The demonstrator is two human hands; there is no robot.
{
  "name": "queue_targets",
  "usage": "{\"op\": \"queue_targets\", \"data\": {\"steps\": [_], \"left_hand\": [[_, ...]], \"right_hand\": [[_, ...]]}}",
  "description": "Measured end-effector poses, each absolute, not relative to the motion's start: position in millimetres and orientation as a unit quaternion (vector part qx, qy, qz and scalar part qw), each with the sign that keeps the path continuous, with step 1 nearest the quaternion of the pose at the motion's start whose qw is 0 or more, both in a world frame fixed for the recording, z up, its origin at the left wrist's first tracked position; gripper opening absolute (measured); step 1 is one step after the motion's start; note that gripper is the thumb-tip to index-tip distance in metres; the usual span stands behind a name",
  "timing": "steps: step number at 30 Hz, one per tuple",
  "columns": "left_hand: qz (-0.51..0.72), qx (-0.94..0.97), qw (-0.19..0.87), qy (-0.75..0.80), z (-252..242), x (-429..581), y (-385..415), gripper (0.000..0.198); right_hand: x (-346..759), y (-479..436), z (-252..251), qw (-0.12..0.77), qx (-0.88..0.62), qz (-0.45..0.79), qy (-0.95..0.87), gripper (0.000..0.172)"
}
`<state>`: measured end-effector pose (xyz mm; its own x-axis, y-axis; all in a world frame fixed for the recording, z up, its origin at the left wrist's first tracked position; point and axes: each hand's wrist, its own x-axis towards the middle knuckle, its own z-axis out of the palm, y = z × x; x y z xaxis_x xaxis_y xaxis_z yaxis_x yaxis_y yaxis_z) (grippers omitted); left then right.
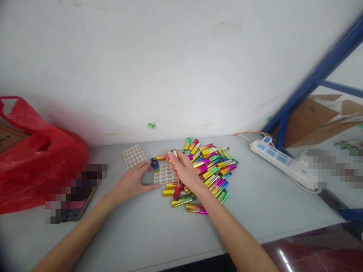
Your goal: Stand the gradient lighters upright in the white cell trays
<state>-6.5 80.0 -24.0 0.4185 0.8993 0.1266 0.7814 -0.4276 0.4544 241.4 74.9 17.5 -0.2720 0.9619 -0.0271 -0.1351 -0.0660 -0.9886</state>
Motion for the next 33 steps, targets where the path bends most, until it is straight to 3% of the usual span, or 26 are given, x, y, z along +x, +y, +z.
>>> {"op": "queue_targets", "data": {"steps": [8,13,20,26,33], "left_hand": [[0.177,0.827,0.161,0.509,-21.6,-5.8,79.9,0.060],[0.177,0.827,0.162,0.508,-22.2,-6.1,80.1,0.057],[0.172,0.828,0.158,0.510,-23.1,-5.7,80.0,0.058],[0.177,0.827,0.160,0.509,-24.2,-5.8,79.7,0.060],[0.167,0.829,0.160,0.509,-20.4,-3.6,79.0,0.059]], "right_hand": [[241.4,73.1,6.8,0.473,-0.517,0.352,-0.621,0.057],[238.6,71.3,5.6,0.470,-0.524,0.334,-0.627,0.046],[238.2,67.5,10.4,0.477,-0.503,0.311,-0.650,0.055],[238.9,67.1,9.5,0.465,-0.497,0.305,-0.666,0.043],[237.8,67.0,8.3,0.447,-0.495,0.288,-0.687,0.040]]}}
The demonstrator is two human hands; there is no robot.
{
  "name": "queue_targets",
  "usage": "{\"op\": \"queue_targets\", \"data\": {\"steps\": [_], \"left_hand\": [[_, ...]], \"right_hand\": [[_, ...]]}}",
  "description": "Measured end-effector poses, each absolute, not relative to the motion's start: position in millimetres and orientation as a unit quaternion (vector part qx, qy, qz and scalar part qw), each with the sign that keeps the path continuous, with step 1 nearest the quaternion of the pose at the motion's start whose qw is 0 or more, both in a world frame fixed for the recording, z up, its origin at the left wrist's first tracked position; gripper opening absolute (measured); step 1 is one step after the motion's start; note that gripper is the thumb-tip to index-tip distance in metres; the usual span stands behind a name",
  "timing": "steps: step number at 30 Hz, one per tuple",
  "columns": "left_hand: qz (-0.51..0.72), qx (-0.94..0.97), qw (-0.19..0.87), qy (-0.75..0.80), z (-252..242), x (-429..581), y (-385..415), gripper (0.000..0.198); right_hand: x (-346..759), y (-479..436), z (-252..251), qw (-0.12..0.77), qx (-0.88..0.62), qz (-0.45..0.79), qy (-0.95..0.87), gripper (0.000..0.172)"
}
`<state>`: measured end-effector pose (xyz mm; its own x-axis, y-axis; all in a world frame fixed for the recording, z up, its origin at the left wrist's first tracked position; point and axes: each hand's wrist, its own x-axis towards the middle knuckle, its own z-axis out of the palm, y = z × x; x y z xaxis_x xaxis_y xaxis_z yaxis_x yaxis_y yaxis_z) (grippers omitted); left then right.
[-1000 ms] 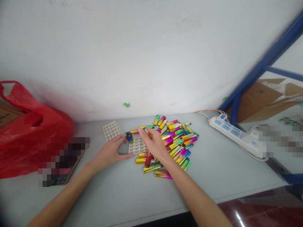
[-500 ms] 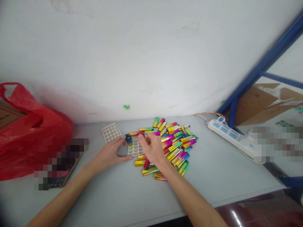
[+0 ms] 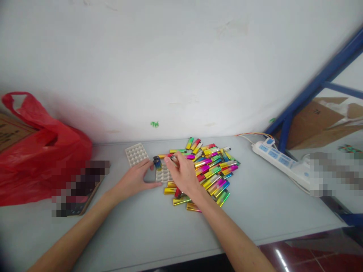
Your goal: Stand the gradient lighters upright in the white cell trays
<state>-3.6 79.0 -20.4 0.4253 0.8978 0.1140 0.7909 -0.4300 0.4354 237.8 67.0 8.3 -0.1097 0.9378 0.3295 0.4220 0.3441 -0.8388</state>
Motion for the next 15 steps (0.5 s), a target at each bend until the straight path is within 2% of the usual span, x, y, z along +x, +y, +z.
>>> {"op": "queue_targets", "data": {"steps": [5,8,15], "left_hand": [[0.167,0.828,0.166,0.509,-20.1,-2.6,78.1,0.057],[0.170,0.829,0.168,0.506,-20.4,-2.2,77.3,0.055],[0.178,0.831,0.170,0.499,-22.0,-2.1,76.6,0.056]], "right_hand": [[239.4,68.9,2.8,0.435,-0.418,0.233,-0.762,0.026],[240.9,70.5,-1.2,0.428,-0.381,0.202,-0.794,0.025],[241.8,73.4,-8.9,0.391,-0.391,0.233,-0.800,0.024]]}}
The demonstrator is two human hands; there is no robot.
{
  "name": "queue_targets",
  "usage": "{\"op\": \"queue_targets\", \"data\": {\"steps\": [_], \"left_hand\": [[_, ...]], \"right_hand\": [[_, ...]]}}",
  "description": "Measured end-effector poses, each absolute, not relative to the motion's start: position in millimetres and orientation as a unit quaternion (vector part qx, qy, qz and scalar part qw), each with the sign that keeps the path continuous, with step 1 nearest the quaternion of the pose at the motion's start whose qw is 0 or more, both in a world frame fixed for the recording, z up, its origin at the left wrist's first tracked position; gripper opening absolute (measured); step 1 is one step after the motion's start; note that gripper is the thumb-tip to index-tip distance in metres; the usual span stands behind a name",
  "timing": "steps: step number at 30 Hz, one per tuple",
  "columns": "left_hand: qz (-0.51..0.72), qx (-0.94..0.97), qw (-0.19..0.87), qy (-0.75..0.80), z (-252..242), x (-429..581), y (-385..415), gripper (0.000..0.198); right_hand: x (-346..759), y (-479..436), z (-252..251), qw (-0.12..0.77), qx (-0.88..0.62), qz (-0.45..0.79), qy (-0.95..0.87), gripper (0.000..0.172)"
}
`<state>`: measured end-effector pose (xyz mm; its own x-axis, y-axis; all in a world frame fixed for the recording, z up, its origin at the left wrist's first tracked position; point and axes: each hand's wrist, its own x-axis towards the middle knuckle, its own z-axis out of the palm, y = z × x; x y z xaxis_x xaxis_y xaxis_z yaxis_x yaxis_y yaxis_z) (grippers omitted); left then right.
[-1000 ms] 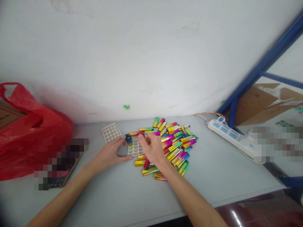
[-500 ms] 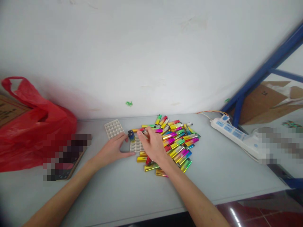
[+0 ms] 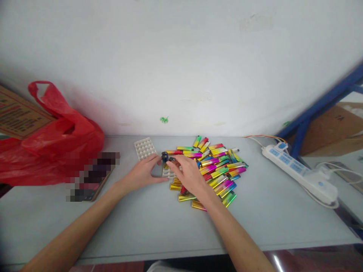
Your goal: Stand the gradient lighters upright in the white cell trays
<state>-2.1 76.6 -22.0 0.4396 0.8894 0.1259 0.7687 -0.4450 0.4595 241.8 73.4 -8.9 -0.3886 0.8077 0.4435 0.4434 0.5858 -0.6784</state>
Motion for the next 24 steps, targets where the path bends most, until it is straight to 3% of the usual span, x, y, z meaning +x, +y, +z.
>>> {"op": "queue_targets", "data": {"steps": [12,19,24], "left_hand": [[0.173,0.831,0.163,0.503,-21.9,-1.1,76.0,0.054],[0.189,0.830,0.166,0.498,-24.6,-2.2,77.7,0.053],[0.192,0.832,0.163,0.494,-25.6,-3.7,79.0,0.055]], "right_hand": [[235.5,70.5,-13.3,0.317,-0.381,0.224,-0.839,0.021],[225.4,67.7,-1.7,0.212,-0.466,0.089,-0.855,0.026],[236.8,73.9,0.7,0.262,-0.462,0.118,-0.839,0.024]]}}
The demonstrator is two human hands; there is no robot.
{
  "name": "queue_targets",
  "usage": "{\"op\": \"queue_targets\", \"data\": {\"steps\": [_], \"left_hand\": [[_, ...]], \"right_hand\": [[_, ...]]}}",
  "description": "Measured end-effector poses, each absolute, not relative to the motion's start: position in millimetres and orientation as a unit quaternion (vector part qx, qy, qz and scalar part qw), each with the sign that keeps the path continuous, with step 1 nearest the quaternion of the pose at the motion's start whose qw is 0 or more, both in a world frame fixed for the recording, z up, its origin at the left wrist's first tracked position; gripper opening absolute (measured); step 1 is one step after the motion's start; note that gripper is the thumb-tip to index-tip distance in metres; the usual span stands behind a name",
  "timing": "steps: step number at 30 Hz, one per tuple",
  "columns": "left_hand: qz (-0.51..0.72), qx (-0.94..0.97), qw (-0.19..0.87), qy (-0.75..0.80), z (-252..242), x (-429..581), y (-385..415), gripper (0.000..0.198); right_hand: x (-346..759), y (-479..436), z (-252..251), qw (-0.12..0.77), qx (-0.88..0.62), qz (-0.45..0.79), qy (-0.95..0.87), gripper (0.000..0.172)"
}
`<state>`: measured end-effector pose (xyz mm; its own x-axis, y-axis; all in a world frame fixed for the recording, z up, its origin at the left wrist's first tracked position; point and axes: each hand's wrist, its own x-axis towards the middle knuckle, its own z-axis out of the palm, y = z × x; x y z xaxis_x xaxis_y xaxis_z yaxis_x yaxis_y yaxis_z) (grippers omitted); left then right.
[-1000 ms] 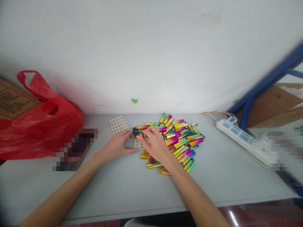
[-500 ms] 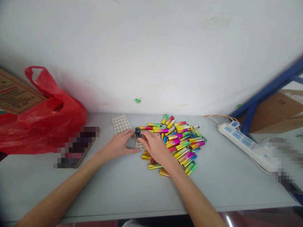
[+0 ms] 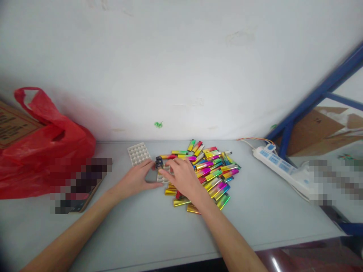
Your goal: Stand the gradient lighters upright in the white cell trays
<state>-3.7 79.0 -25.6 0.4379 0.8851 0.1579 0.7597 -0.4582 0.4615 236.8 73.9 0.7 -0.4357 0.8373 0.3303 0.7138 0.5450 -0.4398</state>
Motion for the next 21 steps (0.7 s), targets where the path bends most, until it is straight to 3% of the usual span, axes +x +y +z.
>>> {"op": "queue_targets", "data": {"steps": [3,13,21], "left_hand": [[0.187,0.831,0.157,0.499,-26.3,-4.1,79.0,0.056],[0.176,0.829,0.168,0.503,-23.5,-4.4,78.7,0.058],[0.162,0.828,0.166,0.511,-21.7,-3.8,78.6,0.060]], "right_hand": [[257.0,84.5,-1.0,0.282,-0.484,0.105,-0.821,0.026],[301.1,106.0,-13.2,0.202,-0.551,0.095,-0.804,0.024],[298.0,104.1,-1.8,0.418,-0.517,0.164,-0.729,0.036]]}}
